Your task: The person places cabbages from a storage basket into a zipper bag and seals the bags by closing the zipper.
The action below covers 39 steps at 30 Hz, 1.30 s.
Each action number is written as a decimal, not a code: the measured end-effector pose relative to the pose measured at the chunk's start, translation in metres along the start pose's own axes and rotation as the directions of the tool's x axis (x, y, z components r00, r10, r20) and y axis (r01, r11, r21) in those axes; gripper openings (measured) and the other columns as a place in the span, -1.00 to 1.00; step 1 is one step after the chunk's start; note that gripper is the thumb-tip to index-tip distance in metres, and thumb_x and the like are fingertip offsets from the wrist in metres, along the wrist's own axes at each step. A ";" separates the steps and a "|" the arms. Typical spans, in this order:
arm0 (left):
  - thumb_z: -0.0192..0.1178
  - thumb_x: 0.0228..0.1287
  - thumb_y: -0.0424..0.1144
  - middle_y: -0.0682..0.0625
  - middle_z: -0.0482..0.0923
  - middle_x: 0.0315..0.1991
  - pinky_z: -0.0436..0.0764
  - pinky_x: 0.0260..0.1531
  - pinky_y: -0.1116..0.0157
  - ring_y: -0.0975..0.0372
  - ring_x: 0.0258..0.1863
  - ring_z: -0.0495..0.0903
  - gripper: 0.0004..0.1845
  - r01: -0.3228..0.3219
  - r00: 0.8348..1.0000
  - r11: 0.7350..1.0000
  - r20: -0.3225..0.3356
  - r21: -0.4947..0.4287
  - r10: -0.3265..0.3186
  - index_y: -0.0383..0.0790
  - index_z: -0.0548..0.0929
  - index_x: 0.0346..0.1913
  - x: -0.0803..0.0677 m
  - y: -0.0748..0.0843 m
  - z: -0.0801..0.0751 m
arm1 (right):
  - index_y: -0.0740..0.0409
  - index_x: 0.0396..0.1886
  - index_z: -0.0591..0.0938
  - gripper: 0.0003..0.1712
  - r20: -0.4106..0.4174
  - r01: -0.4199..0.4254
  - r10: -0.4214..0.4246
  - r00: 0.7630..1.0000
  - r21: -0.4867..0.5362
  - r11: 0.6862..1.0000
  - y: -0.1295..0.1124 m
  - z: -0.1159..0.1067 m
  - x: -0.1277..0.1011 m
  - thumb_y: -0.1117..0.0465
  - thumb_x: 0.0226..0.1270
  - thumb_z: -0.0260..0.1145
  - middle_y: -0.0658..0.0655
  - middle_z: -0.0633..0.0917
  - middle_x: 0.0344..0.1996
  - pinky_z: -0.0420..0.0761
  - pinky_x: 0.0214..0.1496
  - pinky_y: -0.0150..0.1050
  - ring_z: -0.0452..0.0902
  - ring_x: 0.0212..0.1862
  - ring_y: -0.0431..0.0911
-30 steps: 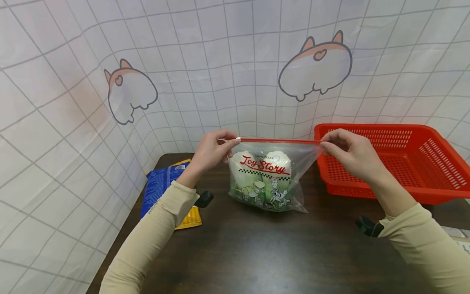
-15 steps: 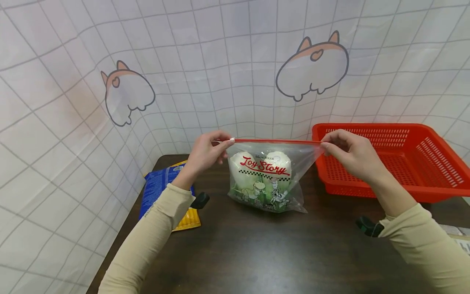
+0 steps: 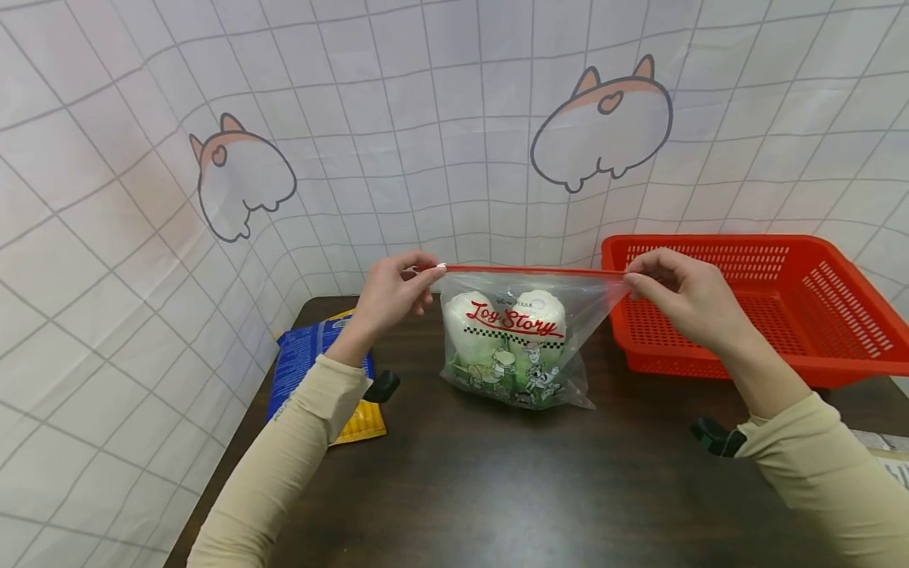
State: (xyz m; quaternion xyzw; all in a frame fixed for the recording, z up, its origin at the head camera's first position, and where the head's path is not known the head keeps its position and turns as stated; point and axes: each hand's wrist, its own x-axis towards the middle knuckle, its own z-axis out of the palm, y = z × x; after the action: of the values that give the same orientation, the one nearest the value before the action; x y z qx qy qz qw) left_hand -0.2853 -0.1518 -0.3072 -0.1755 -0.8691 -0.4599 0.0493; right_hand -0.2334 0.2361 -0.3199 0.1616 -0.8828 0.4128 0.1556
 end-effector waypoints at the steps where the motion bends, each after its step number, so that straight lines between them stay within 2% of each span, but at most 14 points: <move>1: 0.20 0.37 0.02 -0.22 0.59 -0.53 0.59 -0.63 0.21 0.06 -0.67 0.55 -0.72 -0.005 1.000 1.000 -0.003 -0.001 0.005 -0.09 0.68 -0.06 0.000 0.000 -0.001 | 0.09 -0.10 0.62 -0.80 0.000 -0.002 0.002 1.000 -0.001 1.000 0.000 0.000 0.000 0.11 0.39 0.29 0.08 0.68 -0.34 0.53 -0.25 -0.57 0.58 -0.33 -0.22; 8: 0.22 0.35 0.02 -0.12 0.57 -0.60 0.60 -0.62 0.19 0.05 -0.70 0.54 -0.74 -0.015 0.999 1.000 -0.028 -0.012 0.014 -0.07 0.69 -0.11 -0.004 -0.008 -0.006 | 0.09 -0.08 0.62 -0.78 0.005 -0.026 0.026 1.000 0.000 1.000 0.001 -0.004 -0.002 0.09 0.39 0.29 0.10 0.69 -0.30 0.51 -0.22 -0.60 0.59 -0.31 -0.25; 13: 0.22 0.36 0.01 -0.12 0.57 -0.61 0.60 -0.62 0.21 0.05 -0.71 0.54 -0.73 -0.013 0.999 1.000 -0.037 -0.006 0.012 -0.09 0.70 -0.08 -0.006 -0.007 -0.009 | 0.07 -0.08 0.63 -0.80 -0.001 -0.008 0.008 1.000 -0.005 1.000 0.002 -0.007 -0.003 0.10 0.40 0.29 0.08 0.69 -0.33 0.52 -0.23 -0.58 0.58 -0.32 -0.23; 21: 0.21 0.34 0.07 -0.09 0.57 -0.61 0.61 -0.60 0.21 0.07 -0.71 0.53 -0.69 -0.038 0.998 0.999 -0.056 0.010 0.038 -0.07 0.69 -0.07 -0.016 0.006 -0.017 | 0.05 -0.08 0.63 -0.81 -0.006 -0.010 0.010 1.000 -0.011 1.000 -0.007 -0.014 -0.006 0.11 0.39 0.30 0.07 0.69 -0.34 0.49 -0.23 -0.58 0.58 -0.32 -0.26; 28: 0.20 0.37 0.02 -0.04 0.55 -0.66 0.53 -0.68 0.18 0.11 -0.75 0.50 -0.76 -0.123 0.990 0.991 -0.064 0.045 0.125 -0.06 0.68 -0.15 -0.035 0.021 -0.020 | 0.07 -0.07 0.62 -0.82 -0.002 -0.032 0.031 1.000 -0.010 0.999 -0.018 -0.028 -0.015 0.17 0.39 0.30 0.04 0.69 -0.34 0.49 -0.27 -0.55 0.59 -0.31 -0.28; 35: 0.22 0.37 -0.04 -0.06 0.60 -0.58 0.59 -0.59 0.20 0.13 -0.67 0.54 -0.79 -0.108 0.991 0.994 -0.073 0.002 0.108 -0.11 0.66 -0.15 -0.056 0.038 -0.022 | 0.08 -0.11 0.63 -0.85 0.019 0.001 -0.002 1.000 0.011 1.000 -0.028 -0.040 -0.026 0.25 0.35 0.33 0.03 0.68 -0.38 0.53 -0.31 -0.52 0.59 -0.35 -0.23; 39: 0.21 0.38 -0.09 -0.03 0.60 -0.58 0.59 -0.59 0.22 0.14 -0.67 0.54 -0.81 -0.138 0.988 0.990 -0.077 0.002 0.137 -0.13 0.65 -0.15 -0.059 0.044 -0.023 | 0.10 -0.12 0.63 -0.85 0.020 0.024 -0.025 0.999 0.032 0.999 -0.028 -0.043 -0.029 0.31 0.34 0.32 0.05 0.67 -0.41 0.53 -0.32 -0.52 0.58 -0.38 -0.22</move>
State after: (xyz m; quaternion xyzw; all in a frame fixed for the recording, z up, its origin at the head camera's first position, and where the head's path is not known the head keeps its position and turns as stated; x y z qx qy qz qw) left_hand -0.2165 -0.1631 -0.2739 -0.2174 -0.8517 -0.4631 0.1140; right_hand -0.1899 0.2572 -0.2865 0.1790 -0.8756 0.4231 0.1492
